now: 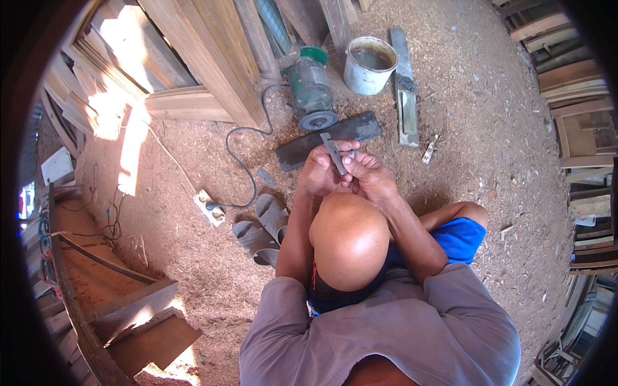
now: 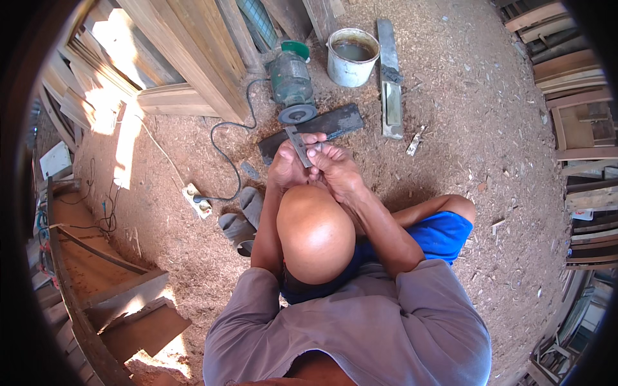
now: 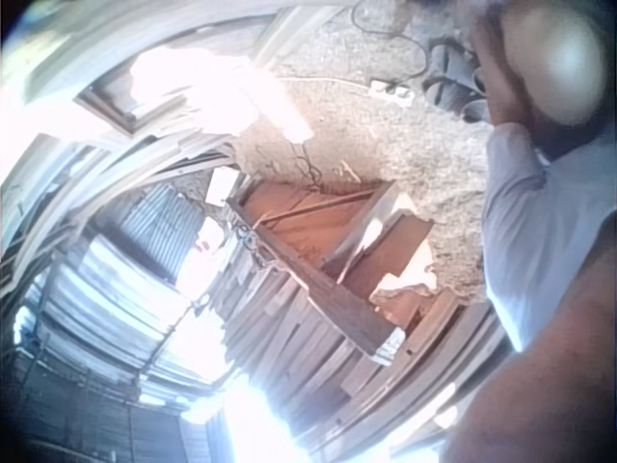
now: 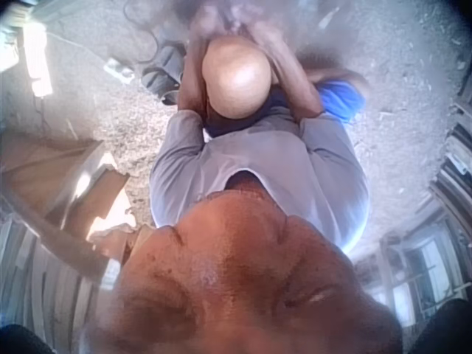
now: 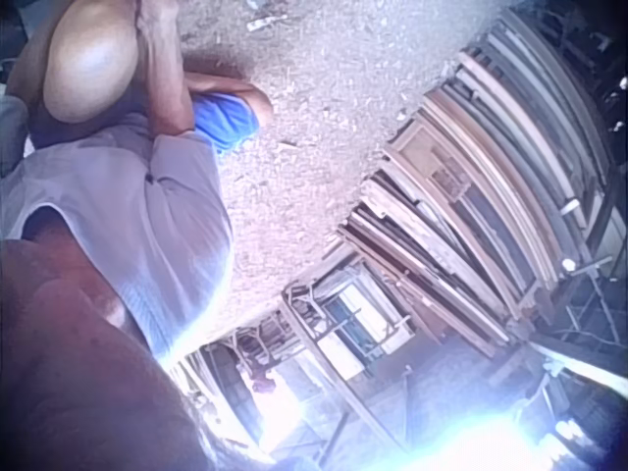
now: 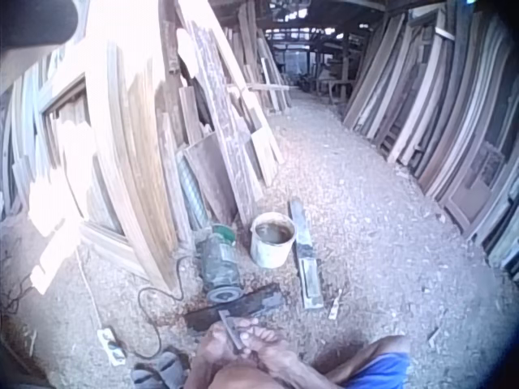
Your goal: The person uses a bench grinder to sharpen or smooth the edges of a small metal hinge component, dipping the piece into a bucket of water to cool it between grinding sessions.
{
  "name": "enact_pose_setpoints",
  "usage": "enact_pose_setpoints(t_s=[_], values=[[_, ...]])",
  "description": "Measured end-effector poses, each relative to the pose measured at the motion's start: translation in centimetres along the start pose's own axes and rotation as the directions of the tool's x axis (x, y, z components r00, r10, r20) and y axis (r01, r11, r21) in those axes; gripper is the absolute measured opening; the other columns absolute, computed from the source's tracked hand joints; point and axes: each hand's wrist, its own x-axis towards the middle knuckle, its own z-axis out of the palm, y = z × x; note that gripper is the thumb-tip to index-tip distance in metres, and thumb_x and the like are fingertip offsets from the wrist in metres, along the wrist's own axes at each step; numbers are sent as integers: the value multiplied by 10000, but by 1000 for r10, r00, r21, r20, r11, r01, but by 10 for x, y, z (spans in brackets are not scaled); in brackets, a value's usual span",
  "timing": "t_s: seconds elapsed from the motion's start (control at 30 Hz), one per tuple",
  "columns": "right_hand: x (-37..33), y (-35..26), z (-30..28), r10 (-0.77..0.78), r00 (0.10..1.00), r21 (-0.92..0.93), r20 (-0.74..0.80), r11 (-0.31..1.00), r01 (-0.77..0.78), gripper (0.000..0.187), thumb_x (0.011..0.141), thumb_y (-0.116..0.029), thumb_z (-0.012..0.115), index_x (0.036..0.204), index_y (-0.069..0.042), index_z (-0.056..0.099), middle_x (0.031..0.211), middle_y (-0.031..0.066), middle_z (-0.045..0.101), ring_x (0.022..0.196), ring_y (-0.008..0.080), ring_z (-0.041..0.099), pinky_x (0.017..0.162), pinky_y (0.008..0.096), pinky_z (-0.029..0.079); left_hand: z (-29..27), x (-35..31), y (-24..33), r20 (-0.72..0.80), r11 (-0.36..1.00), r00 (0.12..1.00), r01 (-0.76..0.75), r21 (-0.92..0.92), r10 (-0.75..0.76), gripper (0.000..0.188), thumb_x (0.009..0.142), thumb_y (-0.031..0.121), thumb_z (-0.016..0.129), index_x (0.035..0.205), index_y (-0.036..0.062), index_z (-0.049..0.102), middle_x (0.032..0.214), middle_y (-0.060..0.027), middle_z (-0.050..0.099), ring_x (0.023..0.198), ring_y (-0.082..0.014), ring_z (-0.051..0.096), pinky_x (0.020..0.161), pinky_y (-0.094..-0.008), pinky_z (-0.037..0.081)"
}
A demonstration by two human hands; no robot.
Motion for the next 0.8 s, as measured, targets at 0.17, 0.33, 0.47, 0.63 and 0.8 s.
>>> enact_pose_setpoints(t_s=[0.17,0.33,0.47,0.63,0.8], values=[[-1,2,-3,52,999,-48,11,998,-51,62,893,-103,629,888,-44,614,735,-1,591,558,56,518,498,175,448,-10,-4,-3,-32,999,999,-31,-27,30,448,806,380,704,1048,14,612,1150,-132,594,797,-238,649,547,-324,562],[0,-2,-8,75,994,-15,84,997,-74,100,874,-133,655,904,-43,622,738,-11,596,583,51,530,527,175,473,-14,-3,-3,2,999,1000,-29,-16,29,430,824,367,687,1044,6,608,1102,-134,604,742,-262,661,533,-355,570],[2,-2,-11,45,996,-34,72,999,-43,102,874,-134,655,907,-42,627,746,-8,601,592,51,537,526,169,470,-10,-3,1,-7,998,1000,5,63,-5,487,801,428,694,1053,22,597,1119,-123,574,870,-289,620,571,-378,559],[2,-2,-17,47,994,-89,99,995,-39,108,872,-130,655,926,-39,636,752,-4,613,584,58,544,526,172,471,2,-1,5,16,990,998,59,-124,-58,452,820,378,691,1051,-1,608,1074,-144,611,767,-278,658,583,-412,572],[0,2,-19,74,988,-112,137,992,-59,112,875,-129,649,936,-35,638,735,7,622,563,69,552,524,182,477,-19,-2,3,15,995,995,-100,-9,100,436,804,377,711,1014,6,619,1063,-130,613,934,-253,623,768,-413,551]])
